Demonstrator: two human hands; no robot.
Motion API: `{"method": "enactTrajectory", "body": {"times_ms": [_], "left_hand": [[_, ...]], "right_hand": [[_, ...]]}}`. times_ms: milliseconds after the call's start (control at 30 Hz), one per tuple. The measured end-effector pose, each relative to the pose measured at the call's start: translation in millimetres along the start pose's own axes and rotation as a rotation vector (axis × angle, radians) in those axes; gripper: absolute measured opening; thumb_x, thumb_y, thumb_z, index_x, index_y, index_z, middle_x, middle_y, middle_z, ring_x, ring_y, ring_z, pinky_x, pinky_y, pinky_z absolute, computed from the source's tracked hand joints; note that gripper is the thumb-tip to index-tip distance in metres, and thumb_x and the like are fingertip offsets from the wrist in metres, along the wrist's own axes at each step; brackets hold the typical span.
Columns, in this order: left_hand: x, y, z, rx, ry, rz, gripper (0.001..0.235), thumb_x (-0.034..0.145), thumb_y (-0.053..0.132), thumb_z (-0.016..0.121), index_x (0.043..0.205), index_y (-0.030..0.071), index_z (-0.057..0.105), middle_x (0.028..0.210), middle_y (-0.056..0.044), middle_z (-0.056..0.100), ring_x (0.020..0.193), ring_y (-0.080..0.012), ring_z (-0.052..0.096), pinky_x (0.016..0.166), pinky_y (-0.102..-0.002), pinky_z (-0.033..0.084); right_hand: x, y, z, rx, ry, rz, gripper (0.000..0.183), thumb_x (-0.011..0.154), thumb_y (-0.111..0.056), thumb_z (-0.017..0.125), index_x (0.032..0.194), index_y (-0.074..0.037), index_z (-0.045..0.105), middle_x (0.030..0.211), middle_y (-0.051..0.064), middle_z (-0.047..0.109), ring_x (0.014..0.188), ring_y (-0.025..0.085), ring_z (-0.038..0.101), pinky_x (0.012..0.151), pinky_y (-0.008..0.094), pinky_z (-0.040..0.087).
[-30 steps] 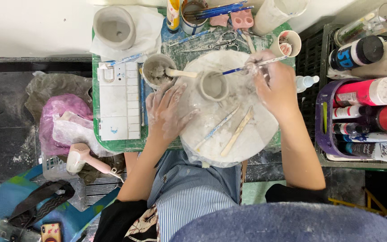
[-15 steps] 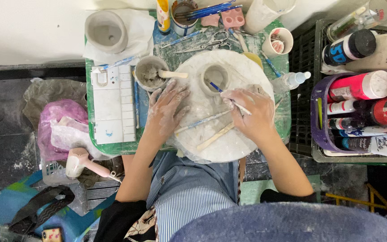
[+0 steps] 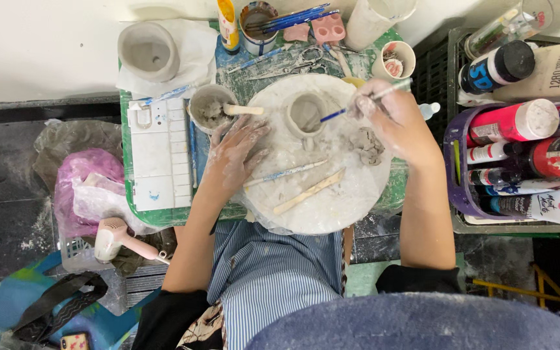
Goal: The person forms a small clay pot on a rotating turntable. They use a brush to apply clay slip to the interior and rim of the pot, then smooth the surface using a wooden tool and their hands.
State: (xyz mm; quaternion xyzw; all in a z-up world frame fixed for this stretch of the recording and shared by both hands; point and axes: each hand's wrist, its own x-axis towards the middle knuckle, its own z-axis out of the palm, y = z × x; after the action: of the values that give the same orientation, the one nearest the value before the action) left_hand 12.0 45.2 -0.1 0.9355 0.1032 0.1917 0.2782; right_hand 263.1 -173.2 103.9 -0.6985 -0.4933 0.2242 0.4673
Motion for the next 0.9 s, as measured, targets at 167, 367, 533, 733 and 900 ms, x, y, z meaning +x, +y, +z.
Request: {"method": "enactTrajectory", "body": {"times_ms": [167, 367, 533, 733, 900], "left_hand": [[-1, 1, 3, -0.015, 0.030, -0.010, 0.047, 0.093, 0.025, 0.074, 0.138, 0.015, 0.066, 0.140, -0.011, 0.064, 0.146, -0.0300, 0.046, 0.119, -0.052, 0.029], [-5, 5, 1, -0.028, 0.029, -0.042, 0.048, 0.092, 0.026, 0.074, 0.138, 0.016, 0.065, 0.142, -0.008, 0.064, 0.148, -0.0273, 0.044, 0.120, -0.052, 0.029], [-5, 10, 0, -0.034, 0.039, -0.063, 0.062, 0.091, 0.032, 0.075, 0.147, 0.014, 0.056, 0.145, -0.011, 0.061, 0.148, -0.0273, 0.043, 0.119, -0.050, 0.030], [-15, 20, 2, 0.040, 0.077, -0.059, 0.072, 0.090, 0.034, 0.075, 0.153, 0.011, 0.048, 0.145, -0.012, 0.059, 0.146, -0.0285, 0.044, 0.118, -0.051, 0.031], [-26, 27, 6, 0.085, 0.088, -0.100, 0.073, 0.091, 0.035, 0.072, 0.154, 0.009, 0.046, 0.145, -0.014, 0.057, 0.144, -0.0296, 0.044, 0.117, -0.051, 0.027]], "right_hand": [[31, 5, 8, 0.076, 0.010, 0.017, 0.012, 0.110, -0.009, 0.053, 0.113, 0.001, 0.059, 0.101, 0.005, 0.063, 0.093, 0.012, 0.061, 0.086, 0.028, 0.051], [31, -27, 14, -0.258, 0.099, -0.034, 0.011, 0.106, -0.006, 0.055, 0.112, -0.001, 0.063, 0.098, 0.006, 0.069, 0.086, 0.015, 0.062, 0.079, 0.031, 0.048], [9, -52, 21, -0.411, 0.252, 0.000, 0.008, 0.106, -0.007, 0.060, 0.108, -0.001, 0.065, 0.090, 0.007, 0.071, 0.070, 0.015, 0.062, 0.067, 0.031, 0.047], [11, -28, 32, -0.257, 0.207, -0.040, 0.010, 0.106, -0.004, 0.058, 0.111, -0.002, 0.066, 0.093, 0.007, 0.070, 0.076, 0.016, 0.066, 0.070, 0.029, 0.051], [4, -24, 33, -0.535, 0.264, -0.132, 0.019, 0.101, -0.001, 0.060, 0.118, -0.004, 0.067, 0.099, 0.010, 0.073, 0.080, 0.019, 0.066, 0.073, 0.031, 0.049]]}}
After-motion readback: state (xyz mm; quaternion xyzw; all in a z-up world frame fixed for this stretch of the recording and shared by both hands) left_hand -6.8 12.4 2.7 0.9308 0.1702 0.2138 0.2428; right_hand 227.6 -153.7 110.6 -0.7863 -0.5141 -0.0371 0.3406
